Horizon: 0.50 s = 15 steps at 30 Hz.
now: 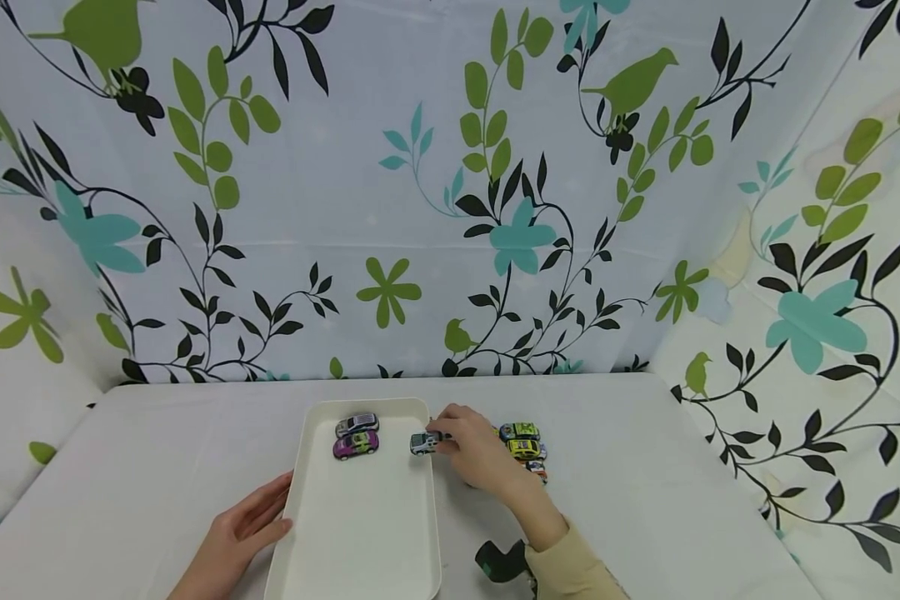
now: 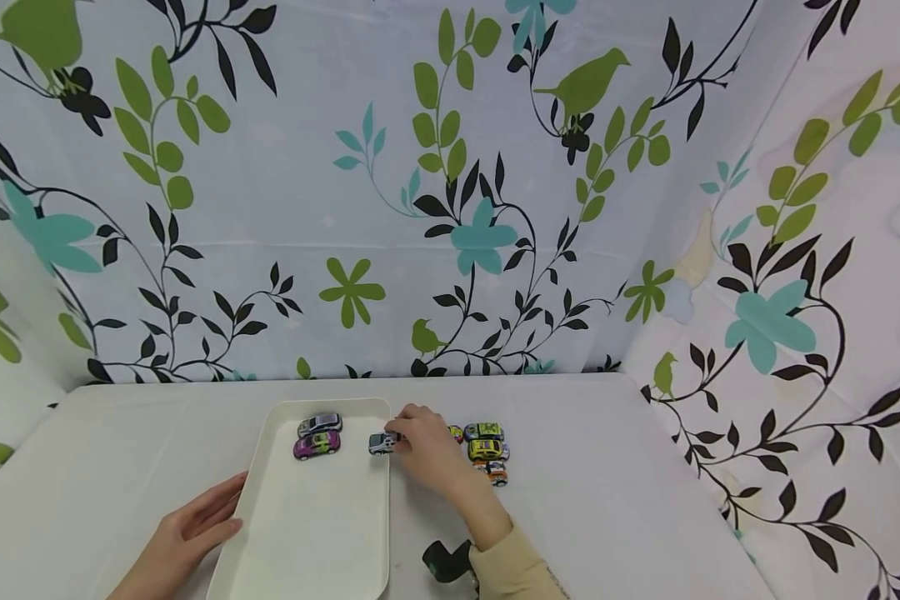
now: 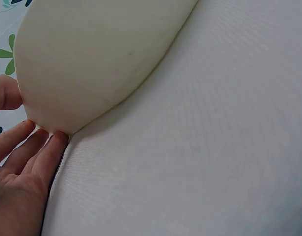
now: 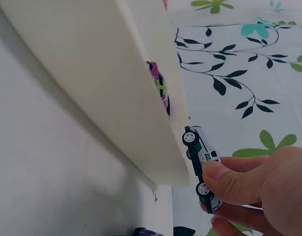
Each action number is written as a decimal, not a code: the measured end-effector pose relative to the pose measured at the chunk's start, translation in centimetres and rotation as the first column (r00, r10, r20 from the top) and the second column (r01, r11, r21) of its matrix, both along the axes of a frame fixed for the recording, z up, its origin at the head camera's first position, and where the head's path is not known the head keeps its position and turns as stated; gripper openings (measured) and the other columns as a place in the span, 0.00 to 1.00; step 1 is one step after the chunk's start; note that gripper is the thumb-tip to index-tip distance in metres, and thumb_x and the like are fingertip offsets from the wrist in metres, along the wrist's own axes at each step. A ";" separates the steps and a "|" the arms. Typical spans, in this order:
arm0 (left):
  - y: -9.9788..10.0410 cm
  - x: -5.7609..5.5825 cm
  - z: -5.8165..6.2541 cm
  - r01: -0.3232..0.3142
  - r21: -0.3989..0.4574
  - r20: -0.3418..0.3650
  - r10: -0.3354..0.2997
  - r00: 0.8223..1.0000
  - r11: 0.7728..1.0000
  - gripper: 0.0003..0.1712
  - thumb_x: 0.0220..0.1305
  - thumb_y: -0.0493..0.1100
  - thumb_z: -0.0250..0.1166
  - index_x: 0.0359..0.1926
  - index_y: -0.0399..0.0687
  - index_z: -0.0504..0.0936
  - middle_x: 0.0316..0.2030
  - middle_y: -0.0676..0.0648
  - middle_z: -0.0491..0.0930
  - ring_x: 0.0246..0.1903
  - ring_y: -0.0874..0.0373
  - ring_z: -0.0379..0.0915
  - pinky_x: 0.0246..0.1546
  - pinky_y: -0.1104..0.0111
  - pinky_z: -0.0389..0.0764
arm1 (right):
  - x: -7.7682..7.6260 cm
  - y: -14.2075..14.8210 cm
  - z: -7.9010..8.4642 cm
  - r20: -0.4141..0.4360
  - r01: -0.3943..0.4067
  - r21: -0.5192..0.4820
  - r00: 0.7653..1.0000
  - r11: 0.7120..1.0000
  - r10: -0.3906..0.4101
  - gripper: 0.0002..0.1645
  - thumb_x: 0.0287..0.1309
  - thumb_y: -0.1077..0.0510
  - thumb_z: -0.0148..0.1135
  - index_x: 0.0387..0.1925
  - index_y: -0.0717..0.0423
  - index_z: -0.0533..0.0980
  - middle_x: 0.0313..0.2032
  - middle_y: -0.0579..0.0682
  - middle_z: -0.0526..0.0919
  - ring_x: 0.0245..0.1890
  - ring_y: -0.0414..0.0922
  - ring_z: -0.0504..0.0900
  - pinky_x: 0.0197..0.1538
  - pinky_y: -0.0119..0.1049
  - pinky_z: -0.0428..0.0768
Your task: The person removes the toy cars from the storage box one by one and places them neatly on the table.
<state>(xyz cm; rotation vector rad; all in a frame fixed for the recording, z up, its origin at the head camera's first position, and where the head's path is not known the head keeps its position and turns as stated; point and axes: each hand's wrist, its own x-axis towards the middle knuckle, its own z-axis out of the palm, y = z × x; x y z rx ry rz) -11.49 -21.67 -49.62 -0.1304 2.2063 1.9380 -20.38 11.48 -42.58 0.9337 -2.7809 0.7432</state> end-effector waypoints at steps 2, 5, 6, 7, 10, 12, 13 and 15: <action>0.0 0.0 0.0 0.001 0.009 -0.004 -0.001 1.000 1.000 0.41 0.68 0.46 0.66 0.76 0.42 0.59 0.74 0.40 0.59 0.54 0.83 0.68 0.56 0.73 0.80 | 0.1 0.3 -0.2 0.003 0.007 -0.002 1.000 1.000 -0.007 0.15 0.61 0.67 0.66 0.50 0.60 0.83 0.45 0.50 0.83 0.46 0.46 0.80 0.49 0.39 0.82; 0.0 0.1 0.0 0.000 0.014 -0.009 0.000 1.000 1.000 0.41 0.68 0.46 0.66 0.76 0.42 0.59 0.74 0.40 0.59 0.53 0.85 0.67 0.55 0.75 0.79 | 0.0 0.8 -0.5 0.005 0.009 -0.020 1.000 1.000 -0.008 0.15 0.60 0.67 0.66 0.50 0.61 0.83 0.45 0.50 0.83 0.46 0.47 0.80 0.49 0.39 0.83; 0.0 0.1 0.0 -0.001 0.012 -0.009 0.001 1.000 1.000 0.41 0.68 0.46 0.66 0.76 0.42 0.59 0.74 0.40 0.59 0.53 0.85 0.67 0.55 0.75 0.79 | 0.0 1.0 -0.5 0.007 0.007 -0.031 1.000 0.999 -0.007 0.15 0.60 0.67 0.66 0.50 0.61 0.83 0.45 0.50 0.82 0.47 0.47 0.80 0.49 0.39 0.83; 0.0 0.1 0.0 -0.001 0.012 -0.009 0.001 1.000 1.000 0.41 0.68 0.46 0.66 0.76 0.42 0.59 0.74 0.40 0.59 0.53 0.85 0.67 0.55 0.75 0.79 | 0.0 1.2 -0.6 0.014 0.010 -0.043 1.000 0.999 -0.009 0.15 0.60 0.67 0.67 0.50 0.61 0.83 0.45 0.50 0.82 0.47 0.47 0.80 0.49 0.39 0.84; 0.0 0.1 0.0 0.000 0.012 -0.007 0.000 1.000 1.000 0.41 0.68 0.46 0.66 0.76 0.42 0.59 0.74 0.40 0.59 0.53 0.85 0.67 0.56 0.74 0.80 | -0.2 2.1 -0.8 0.009 0.017 -0.068 1.000 0.998 -0.016 0.15 0.59 0.67 0.67 0.49 0.61 0.83 0.45 0.50 0.82 0.47 0.46 0.80 0.48 0.37 0.84; 0.0 0.1 0.0 0.001 0.015 -0.006 -0.001 1.000 1.000 0.41 0.68 0.46 0.66 0.76 0.43 0.59 0.74 0.40 0.59 0.53 0.85 0.67 0.55 0.75 0.79 | -0.3 2.7 -0.9 -0.004 0.024 -0.075 1.000 0.997 -0.024 0.16 0.58 0.68 0.68 0.49 0.60 0.83 0.45 0.49 0.82 0.47 0.46 0.80 0.48 0.37 0.85; 0.0 0.0 -0.1 0.002 0.018 -0.006 -0.002 1.000 1.000 0.41 0.68 0.46 0.66 0.76 0.43 0.59 0.75 0.41 0.59 0.53 0.85 0.67 0.55 0.75 0.79 | -0.3 3.1 -1.0 -0.006 0.031 -0.077 0.999 0.997 -0.031 0.16 0.58 0.67 0.68 0.49 0.60 0.83 0.45 0.49 0.82 0.47 0.46 0.81 0.48 0.37 0.85; 0.0 0.0 0.0 0.000 0.020 -0.008 0.000 1.000 1.000 0.41 0.67 0.46 0.66 0.76 0.43 0.59 0.74 0.41 0.59 0.53 0.85 0.67 0.55 0.77 0.79 | -0.5 3.8 -1.0 -0.012 0.042 -0.081 0.999 0.996 -0.043 0.16 0.58 0.67 0.69 0.49 0.60 0.83 0.45 0.49 0.83 0.46 0.46 0.81 0.47 0.38 0.85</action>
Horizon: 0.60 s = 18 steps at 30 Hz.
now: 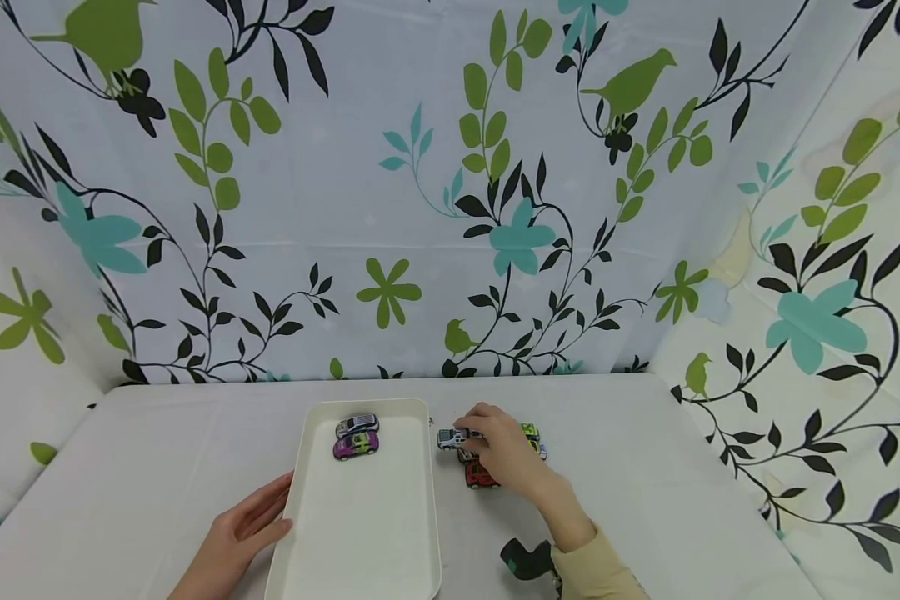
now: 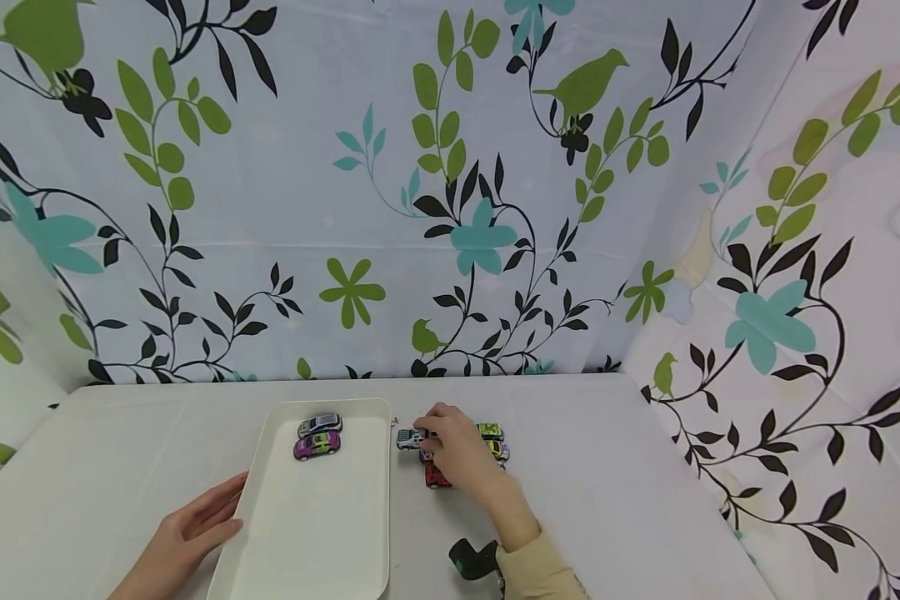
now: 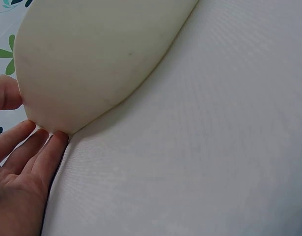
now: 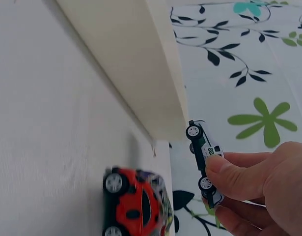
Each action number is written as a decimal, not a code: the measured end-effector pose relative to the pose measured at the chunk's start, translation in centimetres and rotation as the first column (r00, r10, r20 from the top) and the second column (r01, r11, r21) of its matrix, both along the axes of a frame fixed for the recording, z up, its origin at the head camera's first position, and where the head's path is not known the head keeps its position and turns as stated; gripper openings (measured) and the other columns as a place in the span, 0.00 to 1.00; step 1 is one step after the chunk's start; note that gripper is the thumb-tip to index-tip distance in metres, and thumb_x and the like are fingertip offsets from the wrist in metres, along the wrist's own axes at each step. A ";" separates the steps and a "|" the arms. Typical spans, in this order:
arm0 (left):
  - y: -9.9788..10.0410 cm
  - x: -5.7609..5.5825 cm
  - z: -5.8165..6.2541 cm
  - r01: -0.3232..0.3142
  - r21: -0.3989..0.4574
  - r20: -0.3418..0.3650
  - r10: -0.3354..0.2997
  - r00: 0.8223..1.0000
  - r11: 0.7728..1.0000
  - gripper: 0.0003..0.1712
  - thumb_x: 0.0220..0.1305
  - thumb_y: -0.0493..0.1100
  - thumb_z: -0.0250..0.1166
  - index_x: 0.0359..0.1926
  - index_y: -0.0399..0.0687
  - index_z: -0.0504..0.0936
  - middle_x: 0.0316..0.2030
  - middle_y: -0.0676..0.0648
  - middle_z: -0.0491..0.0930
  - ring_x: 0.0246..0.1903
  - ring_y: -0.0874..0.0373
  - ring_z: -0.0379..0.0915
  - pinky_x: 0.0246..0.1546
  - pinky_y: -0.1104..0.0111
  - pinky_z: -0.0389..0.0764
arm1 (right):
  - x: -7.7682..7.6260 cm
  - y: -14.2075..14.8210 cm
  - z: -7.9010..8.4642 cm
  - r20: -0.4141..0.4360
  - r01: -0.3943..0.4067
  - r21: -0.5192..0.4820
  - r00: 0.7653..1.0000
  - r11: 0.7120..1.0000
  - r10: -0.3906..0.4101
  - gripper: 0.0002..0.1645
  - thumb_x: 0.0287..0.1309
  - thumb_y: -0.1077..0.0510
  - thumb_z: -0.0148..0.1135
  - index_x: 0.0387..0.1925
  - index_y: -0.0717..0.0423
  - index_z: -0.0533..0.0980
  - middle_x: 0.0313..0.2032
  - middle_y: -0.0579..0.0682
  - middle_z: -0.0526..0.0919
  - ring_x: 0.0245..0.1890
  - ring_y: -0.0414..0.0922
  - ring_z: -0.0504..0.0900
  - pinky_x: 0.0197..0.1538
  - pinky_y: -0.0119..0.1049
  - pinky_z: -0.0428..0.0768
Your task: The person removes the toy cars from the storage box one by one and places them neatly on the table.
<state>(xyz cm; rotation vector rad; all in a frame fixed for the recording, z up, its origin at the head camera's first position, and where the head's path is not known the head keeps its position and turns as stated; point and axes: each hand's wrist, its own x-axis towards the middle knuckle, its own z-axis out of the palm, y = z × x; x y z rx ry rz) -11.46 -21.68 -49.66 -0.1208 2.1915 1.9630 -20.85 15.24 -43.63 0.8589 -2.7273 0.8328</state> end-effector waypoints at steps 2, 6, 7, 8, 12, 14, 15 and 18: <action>0.0 0.0 0.0 0.003 -0.001 0.000 -0.003 1.000 1.000 0.41 0.68 0.46 0.66 0.76 0.42 0.59 0.75 0.41 0.58 0.53 0.85 0.67 0.55 0.76 0.79 | -0.1 0.7 -0.1 -0.001 0.015 -0.002 1.000 1.000 -0.015 0.16 0.57 0.67 0.69 0.49 0.60 0.83 0.44 0.49 0.83 0.46 0.46 0.81 0.48 0.40 0.85; 0.0 0.0 0.0 0.005 -0.005 -0.003 -0.005 1.000 1.000 0.41 0.68 0.46 0.66 0.76 0.42 0.59 0.75 0.40 0.58 0.53 0.85 0.67 0.57 0.73 0.80 | -0.3 2.2 -0.3 0.007 0.061 -0.006 0.998 0.998 -0.061 0.16 0.56 0.67 0.70 0.48 0.60 0.83 0.44 0.49 0.83 0.46 0.46 0.82 0.48 0.43 0.84; 0.0 0.0 0.0 0.005 -0.004 -0.004 -0.005 1.000 1.000 0.41 0.68 0.46 0.66 0.76 0.42 0.59 0.75 0.40 0.58 0.53 0.85 0.67 0.57 0.72 0.80 | -0.3 2.6 -0.4 0.008 0.074 -0.006 0.997 0.997 -0.074 0.17 0.56 0.67 0.70 0.48 0.60 0.83 0.44 0.49 0.83 0.45 0.46 0.82 0.48 0.43 0.84; 0.1 0.0 0.0 0.005 -0.002 -0.006 -0.005 1.000 1.000 0.41 0.68 0.46 0.66 0.76 0.42 0.59 0.74 0.40 0.59 0.53 0.85 0.67 0.57 0.73 0.79 | -0.3 3.0 -0.6 0.012 0.089 -0.007 0.996 0.996 -0.089 0.17 0.56 0.67 0.70 0.48 0.60 0.83 0.44 0.48 0.83 0.45 0.46 0.82 0.48 0.43 0.84; 0.2 0.1 0.2 0.000 -0.005 -0.014 0.000 1.000 1.000 0.41 0.67 0.46 0.66 0.75 0.42 0.60 0.74 0.40 0.59 0.53 0.85 0.68 0.56 0.75 0.79 | -0.5 4.4 -1.0 0.016 0.125 -0.014 0.992 0.992 -0.125 0.17 0.57 0.66 0.70 0.49 0.58 0.84 0.45 0.47 0.83 0.46 0.46 0.82 0.49 0.45 0.83; 0.2 0.1 0.2 -0.001 -0.006 -0.018 0.000 1.000 1.000 0.41 0.67 0.46 0.66 0.75 0.43 0.60 0.74 0.40 0.60 0.53 0.85 0.67 0.55 0.77 0.79 | -0.5 4.8 -1.1 0.015 0.135 -0.019 0.991 0.991 -0.135 0.17 0.57 0.66 0.70 0.49 0.58 0.84 0.45 0.47 0.84 0.47 0.47 0.82 0.50 0.46 0.83; 0.3 0.2 0.2 -0.002 -0.008 -0.017 0.002 1.000 1.000 0.41 0.67 0.46 0.67 0.75 0.43 0.60 0.74 0.40 0.60 0.53 0.85 0.67 0.55 0.77 0.79 | -0.5 5.0 -1.1 0.014 0.138 -0.024 0.990 0.990 -0.138 0.17 0.57 0.66 0.70 0.49 0.59 0.84 0.45 0.48 0.84 0.47 0.47 0.82 0.51 0.47 0.83; 0.2 0.2 0.2 -0.001 -0.005 -0.020 0.001 1.000 1.000 0.41 0.67 0.46 0.66 0.75 0.42 0.60 0.74 0.40 0.59 0.53 0.85 0.67 0.54 0.78 0.78 | -0.6 5.7 -1.4 0.011 0.163 -0.031 0.987 0.986 -0.162 0.17 0.56 0.67 0.70 0.48 0.59 0.84 0.45 0.48 0.84 0.47 0.48 0.82 0.51 0.48 0.83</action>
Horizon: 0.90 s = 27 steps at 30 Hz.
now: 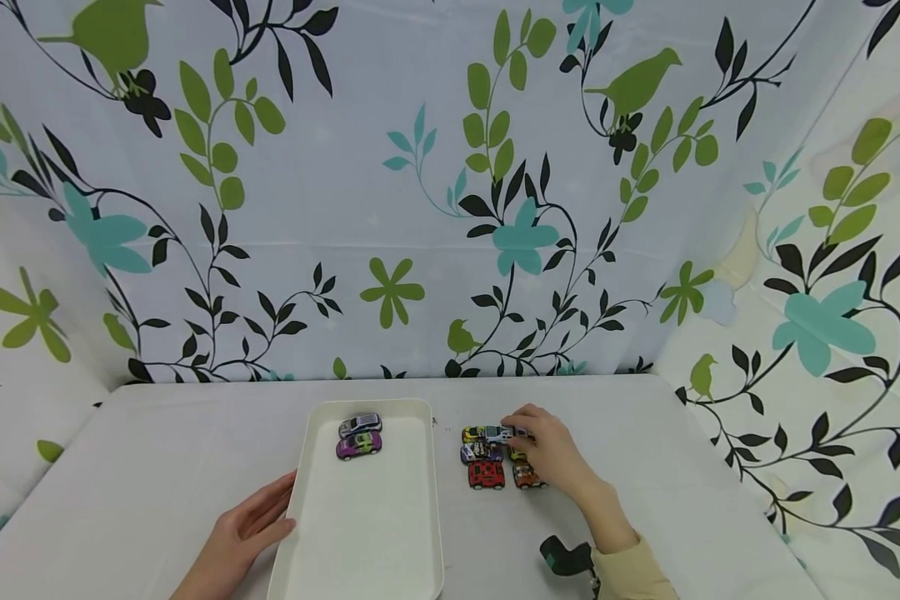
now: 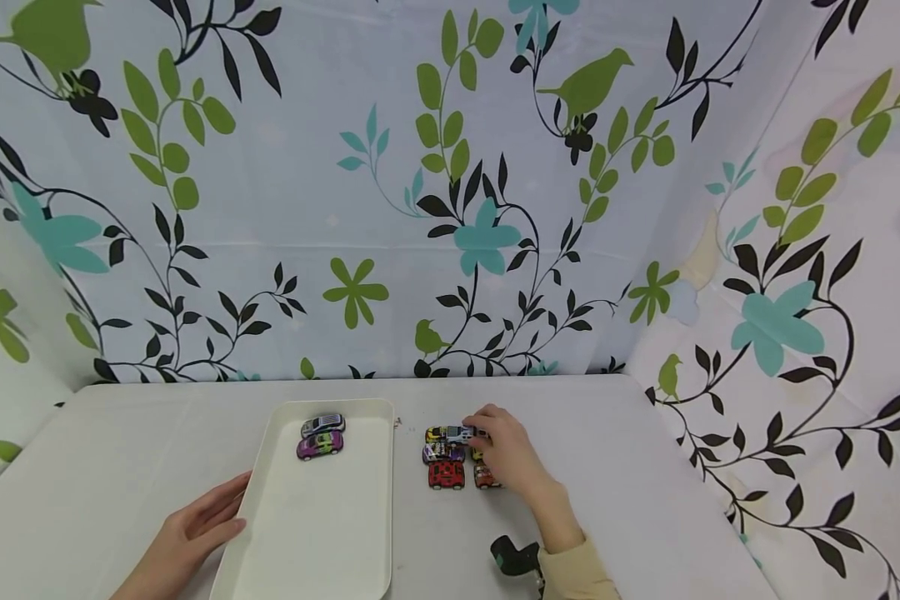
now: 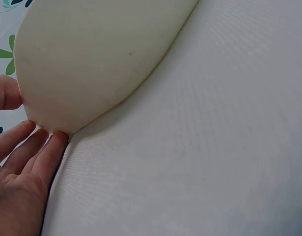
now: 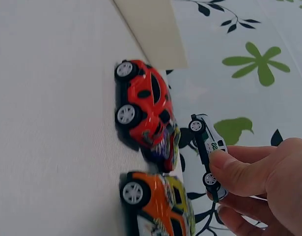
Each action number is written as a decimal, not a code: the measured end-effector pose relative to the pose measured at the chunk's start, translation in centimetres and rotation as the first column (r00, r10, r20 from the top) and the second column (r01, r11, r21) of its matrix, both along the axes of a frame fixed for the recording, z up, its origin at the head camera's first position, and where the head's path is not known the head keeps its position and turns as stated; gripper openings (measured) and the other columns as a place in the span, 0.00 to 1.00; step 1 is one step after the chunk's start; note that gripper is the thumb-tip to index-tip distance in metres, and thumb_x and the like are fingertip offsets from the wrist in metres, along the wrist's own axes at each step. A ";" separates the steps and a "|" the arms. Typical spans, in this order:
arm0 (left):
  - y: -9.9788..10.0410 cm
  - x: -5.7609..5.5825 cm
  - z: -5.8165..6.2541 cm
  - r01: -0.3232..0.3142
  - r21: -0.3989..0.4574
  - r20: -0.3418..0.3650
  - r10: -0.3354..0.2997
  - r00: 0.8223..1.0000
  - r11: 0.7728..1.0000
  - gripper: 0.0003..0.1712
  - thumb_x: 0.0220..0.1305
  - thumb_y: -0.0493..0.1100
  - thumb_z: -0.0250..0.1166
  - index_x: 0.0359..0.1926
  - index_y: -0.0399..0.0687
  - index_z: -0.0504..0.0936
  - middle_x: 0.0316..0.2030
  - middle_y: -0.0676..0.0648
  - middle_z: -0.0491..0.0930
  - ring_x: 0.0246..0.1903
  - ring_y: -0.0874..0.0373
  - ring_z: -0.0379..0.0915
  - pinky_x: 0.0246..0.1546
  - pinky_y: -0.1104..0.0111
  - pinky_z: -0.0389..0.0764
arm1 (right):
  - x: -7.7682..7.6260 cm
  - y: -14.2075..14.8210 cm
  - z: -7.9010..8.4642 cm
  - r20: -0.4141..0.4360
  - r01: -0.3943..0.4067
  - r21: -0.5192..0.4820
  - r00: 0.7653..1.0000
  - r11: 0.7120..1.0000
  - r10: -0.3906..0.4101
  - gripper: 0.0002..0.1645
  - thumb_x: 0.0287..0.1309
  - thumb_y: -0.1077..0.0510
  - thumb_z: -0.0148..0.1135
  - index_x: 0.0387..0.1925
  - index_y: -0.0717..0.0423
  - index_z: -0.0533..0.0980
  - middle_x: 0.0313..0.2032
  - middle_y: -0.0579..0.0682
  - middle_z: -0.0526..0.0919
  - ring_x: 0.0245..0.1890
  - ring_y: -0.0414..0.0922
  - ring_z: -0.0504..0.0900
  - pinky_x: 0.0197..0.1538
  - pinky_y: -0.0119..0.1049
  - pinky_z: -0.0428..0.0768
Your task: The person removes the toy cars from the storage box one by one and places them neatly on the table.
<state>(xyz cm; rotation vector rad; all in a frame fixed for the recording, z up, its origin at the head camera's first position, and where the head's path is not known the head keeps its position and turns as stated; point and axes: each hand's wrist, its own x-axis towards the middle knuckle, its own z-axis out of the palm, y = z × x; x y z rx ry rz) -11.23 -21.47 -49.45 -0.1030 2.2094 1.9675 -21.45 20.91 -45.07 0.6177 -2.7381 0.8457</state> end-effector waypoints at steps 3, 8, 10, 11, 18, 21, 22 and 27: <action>0.0 -0.1 0.0 0.004 0.006 0.002 -0.004 1.000 1.000 0.41 0.67 0.45 0.66 0.75 0.42 0.60 0.74 0.39 0.59 0.53 0.84 0.68 0.54 0.78 0.78 | 0.0 0.8 -0.4 -0.004 0.039 0.000 0.999 0.999 -0.039 0.17 0.56 0.67 0.70 0.48 0.59 0.84 0.44 0.48 0.84 0.47 0.48 0.82 0.51 0.48 0.83; 0.1 -0.2 0.0 0.010 0.013 0.000 -0.010 1.000 1.000 0.41 0.67 0.45 0.66 0.75 0.41 0.59 0.74 0.39 0.59 0.54 0.84 0.68 0.54 0.78 0.78 | -0.1 2.0 -0.9 -0.016 0.075 -0.009 0.997 0.997 -0.075 0.16 0.55 0.68 0.70 0.48 0.58 0.84 0.44 0.48 0.83 0.48 0.49 0.82 0.52 0.49 0.82; 0.0 -0.2 -0.1 0.008 0.013 -0.002 -0.008 1.000 1.000 0.40 0.68 0.44 0.66 0.75 0.41 0.59 0.74 0.40 0.59 0.54 0.84 0.68 0.54 0.79 0.78 | -0.3 2.4 -1.0 -0.030 0.070 -0.018 0.997 0.997 -0.070 0.16 0.56 0.69 0.70 0.47 0.59 0.84 0.44 0.49 0.83 0.48 0.50 0.82 0.51 0.50 0.82; 0.0 -0.2 -0.1 0.008 0.013 -0.002 -0.008 1.000 1.000 0.40 0.68 0.44 0.66 0.75 0.41 0.59 0.74 0.39 0.59 0.54 0.84 0.68 0.54 0.79 0.78 | -0.4 2.6 -1.0 -0.040 0.066 -0.020 0.997 0.998 -0.066 0.16 0.56 0.69 0.69 0.47 0.59 0.84 0.44 0.49 0.83 0.47 0.50 0.82 0.51 0.49 0.83; 0.0 -0.2 -0.1 -0.002 0.026 -0.014 0.002 1.000 1.000 0.40 0.68 0.42 0.65 0.75 0.38 0.59 0.74 0.38 0.58 0.54 0.83 0.68 0.52 0.80 0.78 | -1.0 4.2 -1.0 -0.095 0.071 -0.029 0.993 0.997 -0.073 0.16 0.54 0.71 0.69 0.46 0.61 0.84 0.44 0.52 0.84 0.46 0.51 0.83 0.49 0.49 0.83; 0.0 -0.1 -0.1 -0.007 0.026 -0.015 0.008 1.000 1.000 0.40 0.68 0.42 0.65 0.75 0.38 0.59 0.74 0.38 0.58 0.54 0.83 0.69 0.52 0.81 0.77 | -1.2 5.0 -1.1 -0.093 0.081 -0.035 0.992 0.996 -0.084 0.16 0.54 0.72 0.68 0.46 0.61 0.84 0.44 0.53 0.84 0.47 0.52 0.83 0.48 0.50 0.83; 0.0 -0.1 -0.1 -0.008 0.024 -0.012 0.008 1.000 1.000 0.40 0.68 0.42 0.65 0.75 0.38 0.59 0.74 0.38 0.58 0.54 0.83 0.69 0.52 0.81 0.78 | -1.3 5.3 -1.1 -0.088 0.087 -0.038 0.992 0.995 -0.090 0.16 0.55 0.72 0.68 0.46 0.61 0.84 0.44 0.53 0.84 0.47 0.52 0.83 0.48 0.50 0.83; -0.1 -0.2 -0.3 -0.002 0.010 0.012 0.002 1.000 1.000 0.41 0.68 0.44 0.65 0.76 0.39 0.58 0.74 0.38 0.58 0.53 0.84 0.68 0.55 0.75 0.79 | -1.7 6.6 -1.6 -0.055 0.111 -0.049 0.992 0.993 -0.114 0.16 0.56 0.73 0.66 0.47 0.62 0.84 0.45 0.53 0.84 0.48 0.53 0.82 0.50 0.51 0.83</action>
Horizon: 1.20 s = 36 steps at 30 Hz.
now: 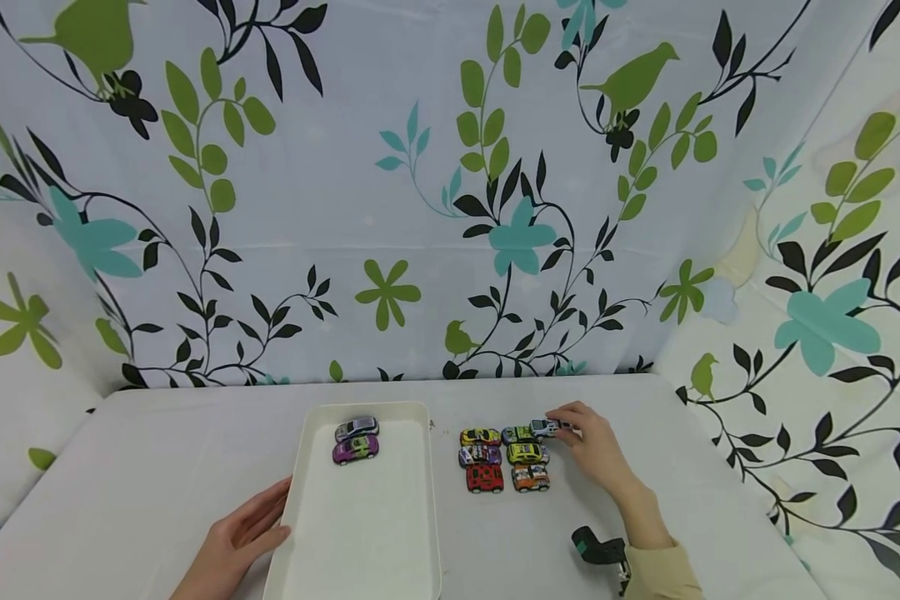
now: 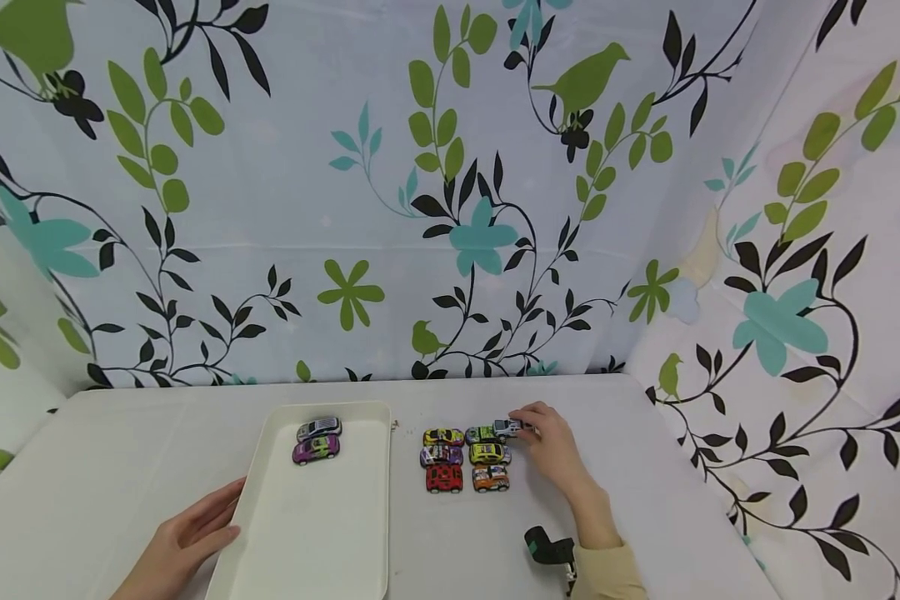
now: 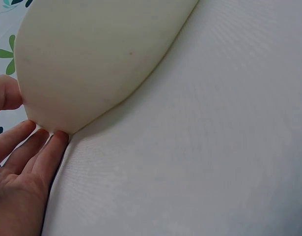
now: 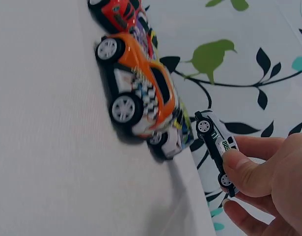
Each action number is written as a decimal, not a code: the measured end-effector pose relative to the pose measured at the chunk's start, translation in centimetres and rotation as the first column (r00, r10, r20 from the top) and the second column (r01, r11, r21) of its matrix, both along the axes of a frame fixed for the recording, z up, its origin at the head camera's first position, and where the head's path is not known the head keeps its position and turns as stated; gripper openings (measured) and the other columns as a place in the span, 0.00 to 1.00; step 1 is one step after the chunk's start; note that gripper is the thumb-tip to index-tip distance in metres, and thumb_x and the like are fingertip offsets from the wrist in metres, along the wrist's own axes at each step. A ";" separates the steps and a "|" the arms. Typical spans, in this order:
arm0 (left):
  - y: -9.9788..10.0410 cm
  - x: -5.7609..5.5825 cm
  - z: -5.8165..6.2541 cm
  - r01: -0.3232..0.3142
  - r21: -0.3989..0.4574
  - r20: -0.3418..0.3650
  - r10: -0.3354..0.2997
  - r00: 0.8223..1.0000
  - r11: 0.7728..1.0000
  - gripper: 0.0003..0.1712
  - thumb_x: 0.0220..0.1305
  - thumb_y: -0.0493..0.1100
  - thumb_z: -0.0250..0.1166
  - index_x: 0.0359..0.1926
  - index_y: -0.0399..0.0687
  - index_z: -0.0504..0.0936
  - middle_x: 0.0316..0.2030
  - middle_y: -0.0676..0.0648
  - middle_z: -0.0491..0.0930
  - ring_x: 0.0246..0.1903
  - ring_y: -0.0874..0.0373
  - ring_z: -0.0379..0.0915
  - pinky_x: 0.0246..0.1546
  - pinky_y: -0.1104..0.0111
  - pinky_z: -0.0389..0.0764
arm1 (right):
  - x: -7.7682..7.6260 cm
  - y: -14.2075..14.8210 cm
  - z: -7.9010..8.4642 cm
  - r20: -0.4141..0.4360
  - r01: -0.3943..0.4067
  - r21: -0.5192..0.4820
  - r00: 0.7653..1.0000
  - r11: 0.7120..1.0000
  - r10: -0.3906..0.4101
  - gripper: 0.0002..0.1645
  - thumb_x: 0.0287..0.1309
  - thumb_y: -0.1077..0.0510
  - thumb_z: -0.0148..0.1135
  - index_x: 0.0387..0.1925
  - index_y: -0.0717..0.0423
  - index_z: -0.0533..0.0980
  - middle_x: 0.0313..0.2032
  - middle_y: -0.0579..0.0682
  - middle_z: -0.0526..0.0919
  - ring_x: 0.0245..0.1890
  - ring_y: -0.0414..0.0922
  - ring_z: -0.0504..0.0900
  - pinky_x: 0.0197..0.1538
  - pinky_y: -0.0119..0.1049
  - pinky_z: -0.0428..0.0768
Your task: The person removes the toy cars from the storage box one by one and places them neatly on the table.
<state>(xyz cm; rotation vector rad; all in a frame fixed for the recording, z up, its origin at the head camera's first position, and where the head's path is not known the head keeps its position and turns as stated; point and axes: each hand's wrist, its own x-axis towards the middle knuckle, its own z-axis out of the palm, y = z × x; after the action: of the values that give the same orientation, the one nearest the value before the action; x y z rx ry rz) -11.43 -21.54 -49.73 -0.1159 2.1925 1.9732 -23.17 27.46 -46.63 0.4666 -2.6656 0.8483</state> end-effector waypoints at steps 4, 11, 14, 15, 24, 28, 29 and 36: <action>0.0 0.0 -0.1 0.006 -0.001 0.001 -0.006 1.000 1.000 0.40 0.69 0.44 0.65 0.76 0.40 0.58 0.74 0.39 0.58 0.54 0.84 0.67 0.55 0.76 0.79 | -0.2 0.9 -0.4 0.021 0.015 -0.010 1.000 1.000 -0.015 0.17 0.56 0.73 0.66 0.47 0.62 0.84 0.45 0.54 0.84 0.48 0.53 0.82 0.50 0.51 0.83; 0.1 0.1 -0.2 -0.009 0.001 -0.006 0.009 1.000 1.000 0.40 0.68 0.44 0.65 0.75 0.39 0.59 0.73 0.40 0.59 0.54 0.82 0.69 0.53 0.79 0.78 | -0.5 1.8 -0.9 0.031 0.030 -0.039 0.999 0.999 -0.029 0.17 0.57 0.74 0.65 0.48 0.62 0.83 0.47 0.56 0.84 0.50 0.56 0.82 0.51 0.52 0.83; 0.1 0.1 -0.4 -0.005 0.002 -0.020 0.005 1.000 1.000 0.40 0.68 0.43 0.65 0.75 0.38 0.59 0.73 0.40 0.59 0.54 0.82 0.69 0.52 0.80 0.78 | -0.6 2.3 -1.3 0.037 0.039 -0.052 0.999 0.998 -0.037 0.17 0.56 0.75 0.64 0.48 0.63 0.83 0.46 0.56 0.84 0.50 0.56 0.82 0.52 0.52 0.83; 0.1 0.1 -0.4 -0.004 0.005 -0.024 0.004 1.000 1.000 0.39 0.69 0.43 0.65 0.75 0.37 0.59 0.73 0.39 0.59 0.54 0.82 0.69 0.52 0.80 0.78 | -0.6 2.4 -1.5 0.040 0.043 -0.054 0.998 0.998 -0.041 0.17 0.56 0.75 0.64 0.48 0.62 0.83 0.46 0.56 0.84 0.50 0.56 0.82 0.52 0.52 0.83; 0.1 0.0 -0.5 -0.007 0.011 -0.010 0.007 1.000 1.000 0.39 0.69 0.43 0.64 0.75 0.38 0.58 0.74 0.37 0.57 0.53 0.82 0.69 0.52 0.79 0.79 | -0.9 2.8 -2.6 0.076 0.043 -0.081 0.996 0.996 -0.037 0.18 0.56 0.74 0.64 0.48 0.60 0.84 0.46 0.53 0.84 0.49 0.53 0.82 0.50 0.49 0.84; 0.2 0.1 -0.5 -0.010 0.008 -0.017 0.010 1.000 1.000 0.39 0.69 0.43 0.64 0.75 0.38 0.59 0.73 0.39 0.58 0.54 0.82 0.69 0.51 0.79 0.79 | -0.8 2.7 -2.7 0.097 0.051 -0.088 0.994 0.995 -0.042 0.18 0.56 0.74 0.65 0.47 0.58 0.84 0.47 0.52 0.84 0.47 0.50 0.82 0.48 0.41 0.84; 0.2 0.1 -0.4 -0.008 0.008 -0.017 0.008 1.000 1.000 0.39 0.69 0.43 0.65 0.75 0.39 0.59 0.73 0.39 0.58 0.54 0.82 0.69 0.51 0.79 0.79 | -0.8 2.7 -2.7 0.098 0.051 -0.088 0.994 0.995 -0.043 0.18 0.56 0.74 0.65 0.47 0.57 0.84 0.47 0.51 0.84 0.47 0.49 0.82 0.48 0.41 0.83; 0.2 0.1 0.0 0.001 0.001 -0.009 -0.001 1.000 1.000 0.40 0.69 0.43 0.65 0.76 0.39 0.58 0.74 0.38 0.57 0.54 0.84 0.68 0.53 0.77 0.79 | -0.9 2.7 -3.0 0.114 0.046 -0.075 0.993 0.996 -0.037 0.22 0.55 0.76 0.62 0.49 0.56 0.82 0.49 0.52 0.83 0.46 0.48 0.79 0.49 0.44 0.80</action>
<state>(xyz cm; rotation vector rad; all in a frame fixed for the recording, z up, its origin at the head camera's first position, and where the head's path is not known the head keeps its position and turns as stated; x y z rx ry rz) -11.36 -21.38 -49.77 -0.1064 2.1968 1.9776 -24.10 30.18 -49.61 0.3537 -2.7215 0.9890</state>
